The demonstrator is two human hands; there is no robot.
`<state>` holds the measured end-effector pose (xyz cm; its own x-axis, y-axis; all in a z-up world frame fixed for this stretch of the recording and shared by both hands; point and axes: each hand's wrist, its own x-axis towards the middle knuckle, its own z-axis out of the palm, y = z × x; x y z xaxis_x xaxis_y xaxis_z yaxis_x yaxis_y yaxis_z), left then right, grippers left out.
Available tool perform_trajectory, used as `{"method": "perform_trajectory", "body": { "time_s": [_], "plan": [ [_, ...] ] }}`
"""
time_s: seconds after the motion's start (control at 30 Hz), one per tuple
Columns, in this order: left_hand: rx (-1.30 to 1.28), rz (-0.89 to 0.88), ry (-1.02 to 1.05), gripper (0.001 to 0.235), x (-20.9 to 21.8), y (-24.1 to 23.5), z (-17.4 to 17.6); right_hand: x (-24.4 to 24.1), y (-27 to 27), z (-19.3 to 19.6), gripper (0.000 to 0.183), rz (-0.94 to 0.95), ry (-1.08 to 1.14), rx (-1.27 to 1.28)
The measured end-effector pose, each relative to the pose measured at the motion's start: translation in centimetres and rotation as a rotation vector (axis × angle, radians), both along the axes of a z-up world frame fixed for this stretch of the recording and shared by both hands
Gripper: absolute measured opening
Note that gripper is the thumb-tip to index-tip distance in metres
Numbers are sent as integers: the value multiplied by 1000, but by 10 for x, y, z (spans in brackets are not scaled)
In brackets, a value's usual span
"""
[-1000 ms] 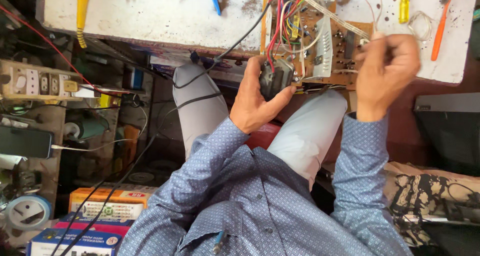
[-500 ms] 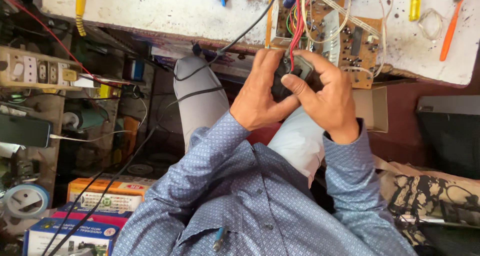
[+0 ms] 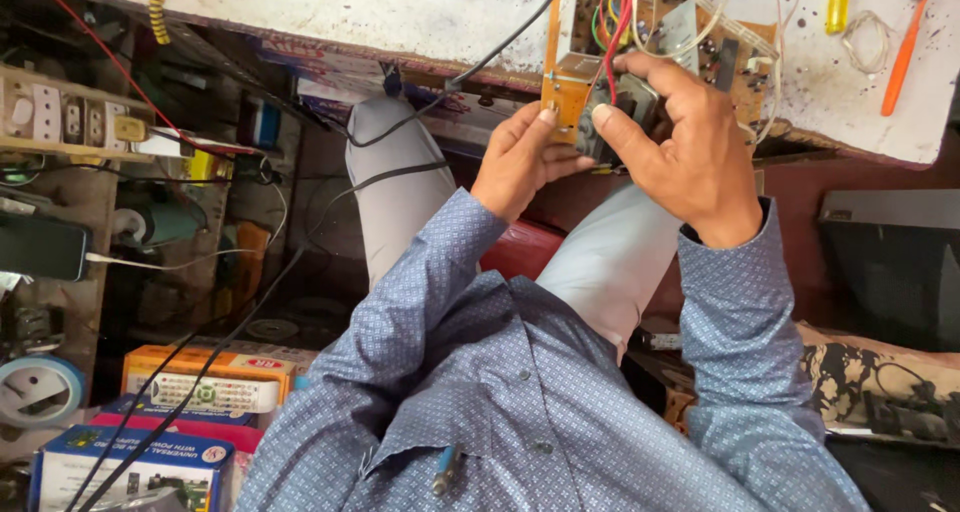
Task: The person uses a multimeter to test a small electronic component, then uses a screwdriver to adjust a circuit board, and finally uses a soldering iron to solder points on the board.
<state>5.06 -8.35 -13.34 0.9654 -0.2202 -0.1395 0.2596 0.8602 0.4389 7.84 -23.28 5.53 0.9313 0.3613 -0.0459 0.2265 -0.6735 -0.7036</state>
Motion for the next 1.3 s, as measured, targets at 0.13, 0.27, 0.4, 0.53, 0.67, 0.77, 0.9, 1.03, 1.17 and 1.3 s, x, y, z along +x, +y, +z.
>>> {"method": "perform_trajectory", "body": {
  "time_s": [0.13, 0.27, 0.4, 0.53, 0.67, 0.77, 0.9, 1.03, 1.17, 1.3],
  "plan": [
    [87, 77, 35, 36, -3, 4, 4, 10, 0, -3, 41, 203, -327, -13],
    [18, 119, 28, 34, -17, 22, 31, 11, 16, -7, 36, 130, -230, 219],
    [90, 94, 31, 35, -24, 49, 62, 18, 41, 6, 33, 87, -117, 177],
    [90, 96, 17, 35, -23, 57, 83, 28, 60, 27, 31, 134, -136, 87],
    [87, 98, -4, 35, -23, 56, 91, 36, 70, 41, 30, 174, -143, 63],
    [83, 92, -24, 35, -22, 55, 94, 35, 69, 47, 25, 164, -72, 95],
    [91, 99, -43, 36, -24, 55, 98, 39, 62, 46, 21, 186, -17, 76],
    [94, 75, -57, 39, -28, 58, 101, 51, 52, 39, 22, 199, 80, 183],
    [140, 72, -60, 40, -30, 61, 105, 57, 44, 37, 20, 192, 143, 194],
    [117, 71, -69, 40, -31, 63, 107, 62, 45, 36, 23, 146, 176, 210]
  ]
}}
